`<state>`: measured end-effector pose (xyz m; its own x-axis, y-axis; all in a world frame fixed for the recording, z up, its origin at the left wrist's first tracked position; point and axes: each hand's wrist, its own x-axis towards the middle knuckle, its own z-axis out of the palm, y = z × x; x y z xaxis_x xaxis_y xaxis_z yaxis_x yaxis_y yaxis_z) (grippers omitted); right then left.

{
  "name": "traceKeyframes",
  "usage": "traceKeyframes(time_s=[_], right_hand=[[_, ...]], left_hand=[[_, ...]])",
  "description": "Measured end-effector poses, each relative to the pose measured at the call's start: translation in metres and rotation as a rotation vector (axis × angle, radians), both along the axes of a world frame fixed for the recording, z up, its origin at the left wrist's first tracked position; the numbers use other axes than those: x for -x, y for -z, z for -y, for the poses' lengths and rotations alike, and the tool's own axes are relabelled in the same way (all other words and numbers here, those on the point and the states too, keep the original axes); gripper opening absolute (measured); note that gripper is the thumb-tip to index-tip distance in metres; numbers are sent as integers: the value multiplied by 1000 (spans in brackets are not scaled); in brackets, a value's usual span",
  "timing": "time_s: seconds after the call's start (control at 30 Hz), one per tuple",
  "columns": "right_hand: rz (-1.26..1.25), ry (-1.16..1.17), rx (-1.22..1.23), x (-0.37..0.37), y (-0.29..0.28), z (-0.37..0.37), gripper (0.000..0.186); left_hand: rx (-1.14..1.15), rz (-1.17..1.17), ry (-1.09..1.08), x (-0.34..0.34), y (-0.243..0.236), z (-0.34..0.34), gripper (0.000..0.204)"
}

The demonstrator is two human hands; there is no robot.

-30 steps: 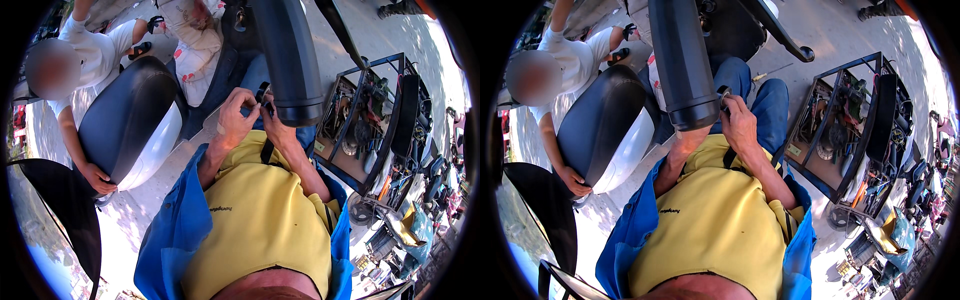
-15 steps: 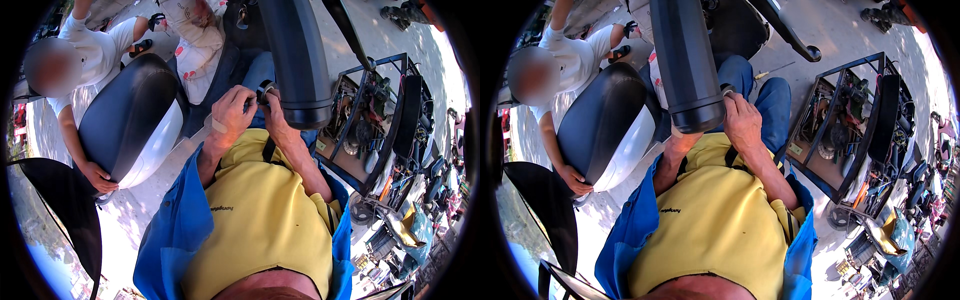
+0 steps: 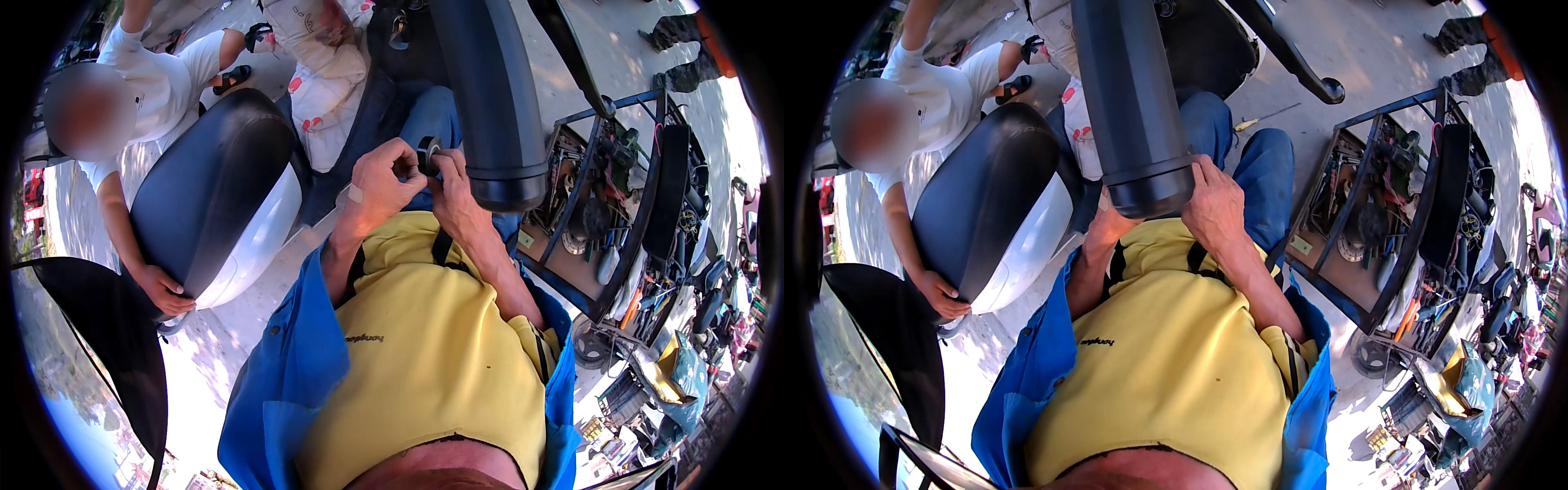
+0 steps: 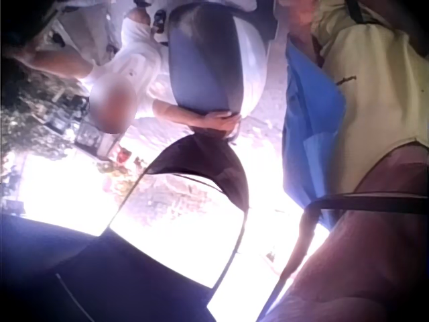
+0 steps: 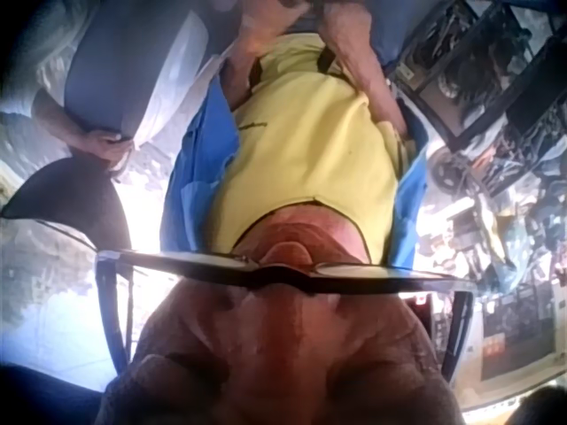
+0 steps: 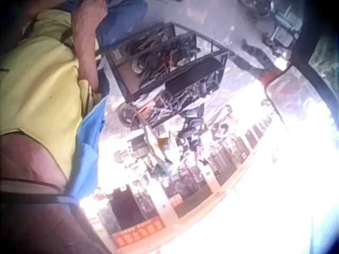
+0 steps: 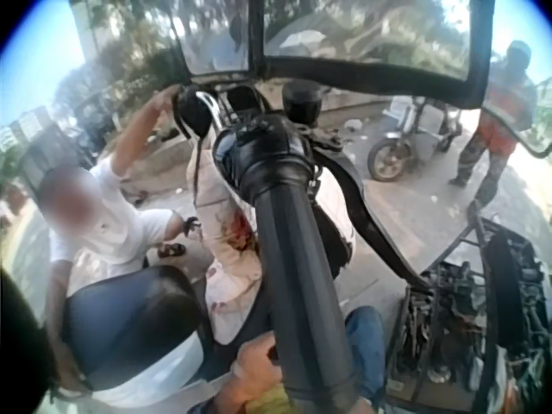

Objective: The person is repairing a white scooter's handlebar assembly. They use a screwdriver to tighten screws on the right handlebar grip and brake lever housing. The person also adjusts the brake cable and tests the brake lever. A bystander stands nearby observing the work.

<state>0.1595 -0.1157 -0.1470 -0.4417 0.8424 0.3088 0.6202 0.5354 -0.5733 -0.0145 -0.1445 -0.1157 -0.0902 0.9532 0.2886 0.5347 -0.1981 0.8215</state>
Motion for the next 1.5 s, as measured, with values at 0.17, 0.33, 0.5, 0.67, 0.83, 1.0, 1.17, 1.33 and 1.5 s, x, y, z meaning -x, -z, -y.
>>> traceKeyframes(time_s=[0.17, 0.33, 0.5, 0.67, 0.83, 1.0, 1.17, 1.33, 1.5], right_hand=[[18, 32, -68, -4, -13, -6, 33], [48, 47, -104, -5, -15, -4, 32], [66, -4, -27, -18, -11, -4, 34], [-87, 34, 312, -16, -17, -6, 36], [-145, 56, 368, -25, -23, -21, 38], [-291, -101, 198, -34, -44, -41, 21], [-494, -163, 308, -29, -87, -78, 19], [-585, 8, 292, -29, -142, -120, 23], [-883, -120, 514, -30, -164, -151, 24]], left_hand=[[-14, -46, -98, -2, 17, -1, 21], [-271, -351, -59, -5, 38, -7, 22], [-1, -76, 11, -9, 45, -7, 14], [-58, -62, 57, -10, 24, -9, 15], [182, 115, 72, -5, 6, -9, 11], [110, 271, 35, -2, -12, -24, 8], [-137, 209, -100, -1, -44, -59, 11], [-199, 661, -152, -17, -88, -116, 22], [-319, 632, -138, -25, -100, -151, 41]])
